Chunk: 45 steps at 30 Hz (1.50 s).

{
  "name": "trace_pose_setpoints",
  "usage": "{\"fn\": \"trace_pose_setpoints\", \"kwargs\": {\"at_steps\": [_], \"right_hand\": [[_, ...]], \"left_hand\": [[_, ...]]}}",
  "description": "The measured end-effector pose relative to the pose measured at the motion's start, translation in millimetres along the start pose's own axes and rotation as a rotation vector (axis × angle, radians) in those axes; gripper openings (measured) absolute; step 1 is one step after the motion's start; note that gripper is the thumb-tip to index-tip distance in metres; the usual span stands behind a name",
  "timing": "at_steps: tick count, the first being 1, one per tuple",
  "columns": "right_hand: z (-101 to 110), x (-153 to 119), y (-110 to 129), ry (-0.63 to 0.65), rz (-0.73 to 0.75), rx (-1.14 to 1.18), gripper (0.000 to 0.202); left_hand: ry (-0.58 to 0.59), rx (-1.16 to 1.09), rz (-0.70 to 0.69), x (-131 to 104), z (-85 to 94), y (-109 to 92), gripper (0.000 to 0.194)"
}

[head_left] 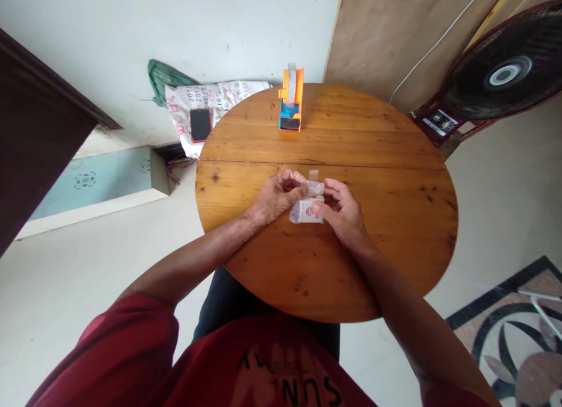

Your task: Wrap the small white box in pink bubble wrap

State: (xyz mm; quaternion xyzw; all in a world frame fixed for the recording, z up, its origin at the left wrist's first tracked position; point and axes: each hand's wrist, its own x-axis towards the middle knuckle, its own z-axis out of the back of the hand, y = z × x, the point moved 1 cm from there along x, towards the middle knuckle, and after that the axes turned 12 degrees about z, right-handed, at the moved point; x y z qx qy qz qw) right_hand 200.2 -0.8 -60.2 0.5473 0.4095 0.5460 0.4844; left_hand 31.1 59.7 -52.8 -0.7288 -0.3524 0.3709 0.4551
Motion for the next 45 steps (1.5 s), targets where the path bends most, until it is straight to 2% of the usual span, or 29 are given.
{"fn": "trace_pose_setpoints", "kwargs": {"at_steps": [5, 12, 17, 20, 23, 28, 33, 39, 45], "right_hand": [[-2, 1, 7, 0.028, 0.035, -0.024, 0.048], [-2, 2, 13, 0.063, 0.053, -0.059, 0.030], [-2, 2, 12, 0.059, 0.068, -0.054, 0.030], [-2, 2, 11, 0.054, 0.057, -0.049, 0.029], [-1, 2, 11, 0.056, 0.046, -0.058, 0.027], [-1, 2, 12, 0.060, 0.101, -0.083, 0.020], [0, 1, 11, 0.065, 0.107, -0.077, 0.021], [1, -1, 9, 0.037, 0.135, -0.118, 0.024], [-1, -2, 10, 0.060, 0.148, -0.120, 0.023]], "left_hand": [[-0.057, 0.050, 0.004, 2, 2.7, 1, 0.025], [-0.060, 0.039, 0.027, 2, 4.5, 1, 0.018], [-0.032, 0.007, 0.031, 2, 5.8, -1, 0.016], [-0.022, 0.033, 0.030, 0, 8.1, -4, 0.014], [0.035, 0.062, 0.065, -2, 11.1, -6, 0.015], [0.094, 0.105, 0.069, -6, 14.3, -11, 0.016], [0.122, 0.207, 0.062, -12, 12.6, -17, 0.020], [0.084, 0.221, 0.041, -24, 9.0, -19, 0.025], [0.083, 0.198, -0.041, -37, 7.2, -6, 0.032]]}}
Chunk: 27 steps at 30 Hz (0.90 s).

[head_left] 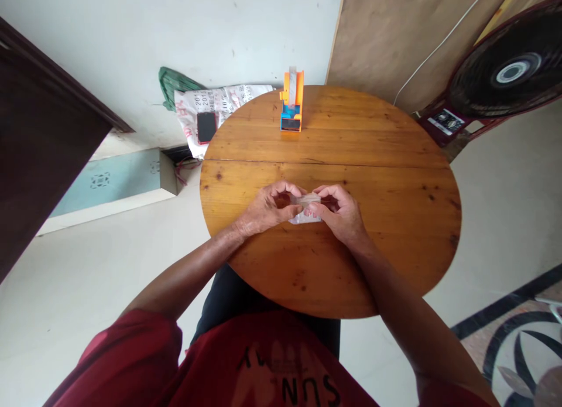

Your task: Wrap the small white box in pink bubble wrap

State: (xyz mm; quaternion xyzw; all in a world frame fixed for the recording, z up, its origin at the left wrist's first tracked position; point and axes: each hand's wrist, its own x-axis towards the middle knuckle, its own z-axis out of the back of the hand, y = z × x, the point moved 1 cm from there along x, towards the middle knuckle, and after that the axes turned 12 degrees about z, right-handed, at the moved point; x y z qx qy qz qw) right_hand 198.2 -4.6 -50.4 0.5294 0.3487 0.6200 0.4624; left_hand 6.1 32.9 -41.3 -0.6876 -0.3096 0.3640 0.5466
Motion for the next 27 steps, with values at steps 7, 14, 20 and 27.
{"fn": "trace_pose_setpoints", "kwargs": {"at_steps": [7, 14, 20, 27], "right_hand": [[0, -2, -9, 0.017, 0.001, 0.061, 0.035], [5, 0, -11, 0.077, 0.128, -0.200, 0.027], [3, -5, -16, 0.035, 0.206, -0.283, 0.028], [0, -11, -6, 0.101, 0.231, -0.352, 0.040]], "left_hand": [[-0.039, 0.121, -0.168, 5, -0.6, 17, 0.039], [-0.029, 0.059, -0.145, 9, -1.6, 22, 0.043], [0.003, -0.077, -0.080, 11, -4.1, 26, 0.047], [0.064, -0.216, -0.071, 14, -0.8, 32, 0.070]]}}
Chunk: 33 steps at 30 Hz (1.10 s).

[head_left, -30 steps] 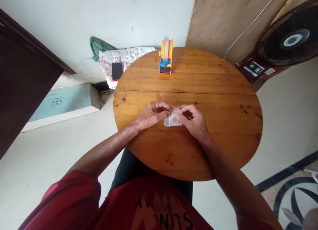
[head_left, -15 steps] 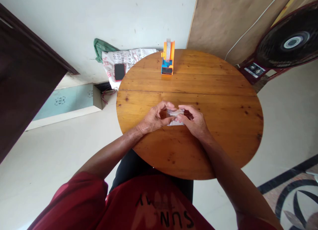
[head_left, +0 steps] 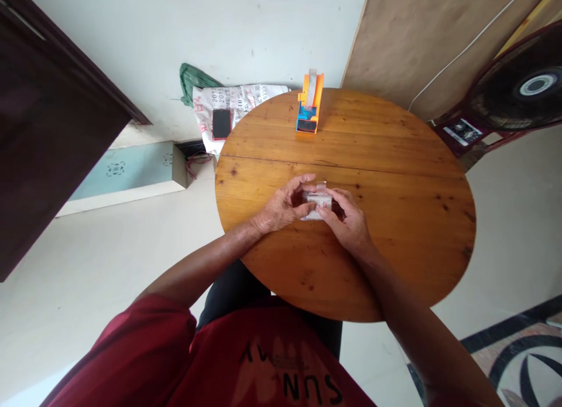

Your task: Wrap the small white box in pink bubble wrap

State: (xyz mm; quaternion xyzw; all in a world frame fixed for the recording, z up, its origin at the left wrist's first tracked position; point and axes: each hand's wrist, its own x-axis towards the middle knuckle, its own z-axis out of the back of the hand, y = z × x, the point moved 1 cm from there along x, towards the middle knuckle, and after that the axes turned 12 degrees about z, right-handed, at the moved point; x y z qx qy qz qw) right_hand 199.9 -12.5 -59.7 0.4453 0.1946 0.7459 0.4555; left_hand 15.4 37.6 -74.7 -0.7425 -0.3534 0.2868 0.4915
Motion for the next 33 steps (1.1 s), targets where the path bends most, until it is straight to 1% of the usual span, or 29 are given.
{"fn": "trace_pose_setpoints", "kwargs": {"at_steps": [2, 6, 12, 19, 23, 27, 29, 33], "right_hand": [[0.7, 0.6, 3.1, 0.026, 0.023, -0.022, 0.041], [1.0, 1.2, 4.3, 0.046, 0.070, -0.040, 0.042], [1.0, 1.5, 3.2, 0.079, 0.037, -0.045, 0.040], [1.2, 1.9, 7.3, 0.039, 0.061, -0.080, 0.034], [0.1, 2.4, 7.2, 0.037, 0.062, -0.073, 0.031], [-1.3, 2.6, 7.0, 0.017, 0.058, -0.078, 0.031], [-1.6, 2.5, 7.1, 0.000, 0.055, -0.082, 0.030], [-1.1, 2.3, 7.5, 0.013, 0.061, -0.097, 0.030]], "left_hand": [[0.005, -0.016, 0.016, 0.7, 0.9, 0.3, 0.073], [0.002, 0.001, 0.026, 0.8, 1.5, -1.4, 0.072], [0.031, 0.041, 0.007, 3.1, 2.2, 0.4, 0.073], [0.022, 0.109, -0.014, 4.6, 4.0, 1.3, 0.071], [0.017, 0.103, 0.005, 4.3, 4.2, 2.1, 0.070], [0.033, 0.067, 0.024, 4.3, 4.1, 2.7, 0.066], [0.031, 0.068, 0.021, 5.1, 4.2, 2.9, 0.064], [0.029, 0.077, 0.012, 4.8, 2.8, 1.7, 0.061]]}}
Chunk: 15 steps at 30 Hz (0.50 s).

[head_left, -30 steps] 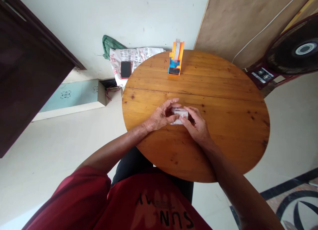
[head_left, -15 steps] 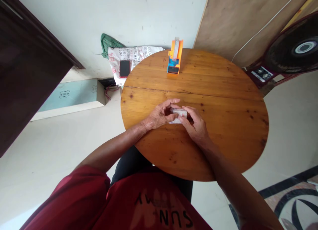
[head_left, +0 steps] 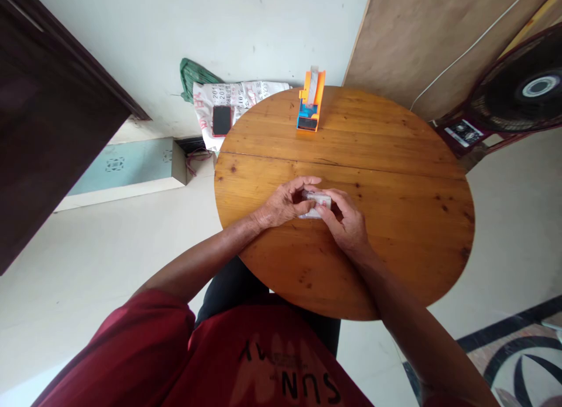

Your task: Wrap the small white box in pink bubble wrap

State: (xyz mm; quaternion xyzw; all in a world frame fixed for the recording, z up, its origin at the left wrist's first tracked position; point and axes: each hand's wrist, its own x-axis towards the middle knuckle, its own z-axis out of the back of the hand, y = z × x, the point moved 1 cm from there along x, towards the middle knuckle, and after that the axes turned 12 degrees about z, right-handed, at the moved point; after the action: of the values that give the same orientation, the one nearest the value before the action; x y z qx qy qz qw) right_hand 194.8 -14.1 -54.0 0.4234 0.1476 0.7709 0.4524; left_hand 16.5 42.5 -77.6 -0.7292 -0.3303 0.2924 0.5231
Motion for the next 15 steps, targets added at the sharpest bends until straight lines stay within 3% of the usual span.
{"fn": "trace_pose_setpoints", "kwargs": {"at_steps": [6, 15], "right_hand": [[2.5, 0.1, 0.5, 0.020, 0.024, -0.006, 0.031], [1.3, -3.1, -1.4, 0.017, 0.032, -0.052, 0.040]], "left_hand": [[-0.011, 0.006, 0.017, -8.3, -4.3, -5.6, 0.062], [0.066, 0.017, -0.034, -4.6, 1.3, -2.8, 0.064]]}}
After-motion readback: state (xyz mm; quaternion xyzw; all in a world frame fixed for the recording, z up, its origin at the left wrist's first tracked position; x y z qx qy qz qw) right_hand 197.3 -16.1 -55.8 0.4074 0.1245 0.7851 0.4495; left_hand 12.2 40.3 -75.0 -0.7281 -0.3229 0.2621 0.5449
